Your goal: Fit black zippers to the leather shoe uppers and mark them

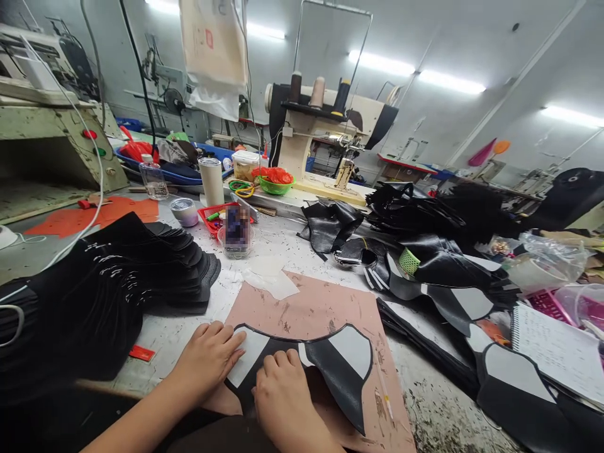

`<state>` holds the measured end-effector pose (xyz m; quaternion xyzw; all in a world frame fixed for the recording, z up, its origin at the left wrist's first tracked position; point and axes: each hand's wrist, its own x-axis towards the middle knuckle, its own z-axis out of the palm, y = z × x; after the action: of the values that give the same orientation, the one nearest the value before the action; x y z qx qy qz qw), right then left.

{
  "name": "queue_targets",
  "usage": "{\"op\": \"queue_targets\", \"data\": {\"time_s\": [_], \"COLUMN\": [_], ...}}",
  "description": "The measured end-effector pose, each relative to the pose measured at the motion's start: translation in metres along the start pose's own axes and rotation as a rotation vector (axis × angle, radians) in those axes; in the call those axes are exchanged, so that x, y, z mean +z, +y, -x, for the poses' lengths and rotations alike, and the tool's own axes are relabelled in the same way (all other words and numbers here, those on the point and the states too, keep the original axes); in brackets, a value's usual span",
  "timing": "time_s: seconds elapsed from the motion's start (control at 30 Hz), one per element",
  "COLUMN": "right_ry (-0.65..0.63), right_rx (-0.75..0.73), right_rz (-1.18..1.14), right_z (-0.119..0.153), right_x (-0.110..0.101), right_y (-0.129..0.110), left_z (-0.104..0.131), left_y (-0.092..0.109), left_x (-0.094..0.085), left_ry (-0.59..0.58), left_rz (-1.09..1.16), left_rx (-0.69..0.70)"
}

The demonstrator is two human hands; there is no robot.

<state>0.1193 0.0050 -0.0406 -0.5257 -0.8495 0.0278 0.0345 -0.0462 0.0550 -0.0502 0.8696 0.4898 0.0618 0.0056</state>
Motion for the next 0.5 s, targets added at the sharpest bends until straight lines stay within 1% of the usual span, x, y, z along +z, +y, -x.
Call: {"op": "queue_targets", "data": {"time_s": [0.1, 0.13, 0.2, 0.27, 0.3, 0.33, 0.43, 0.5], "right_ry": [0.072, 0.076, 0.017, -0.079, -0.099, -0.089, 0.059, 0.175], "right_rx": [0.130, 0.182, 0.266, 0.302, 0.304, 0.300, 0.284, 0.283], "right_rz": [0.004, 0.015, 0.057, 0.092, 0.096, 0.092, 0.063, 0.072], "right_z": [0.017, 0.023, 0.035, 0.043, 0.045, 0.046, 0.048, 0.051], "right_x": [-0.013, -0.017, -0.020, -0.017, -0.014, -0.010, 0.000, -0.003], "right_y": [0.018, 0.025, 0.038, 0.046, 0.048, 0.050, 0.054, 0.060], "left_z": [-0.001, 0.000, 0.003, 0.006, 0.007, 0.008, 0.010, 0.012], "left_y": [-0.003, -0.004, -0.004, -0.001, 0.001, 0.003, 0.009, 0.010], "left_x": [-0.002, -0.002, -0.003, -0.003, -0.003, -0.003, -0.002, 0.001], "left_ry": [0.001, 0.003, 0.011, 0.021, 0.026, 0.031, 0.061, 0.097], "left_rz": [0.016, 0.023, 0.033, 0.048, 0.062, 0.080, 0.129, 0.141], "left_rx": [-0.020, -0.030, -0.055, -0.077, -0.082, -0.083, -0.069, -0.057]}}
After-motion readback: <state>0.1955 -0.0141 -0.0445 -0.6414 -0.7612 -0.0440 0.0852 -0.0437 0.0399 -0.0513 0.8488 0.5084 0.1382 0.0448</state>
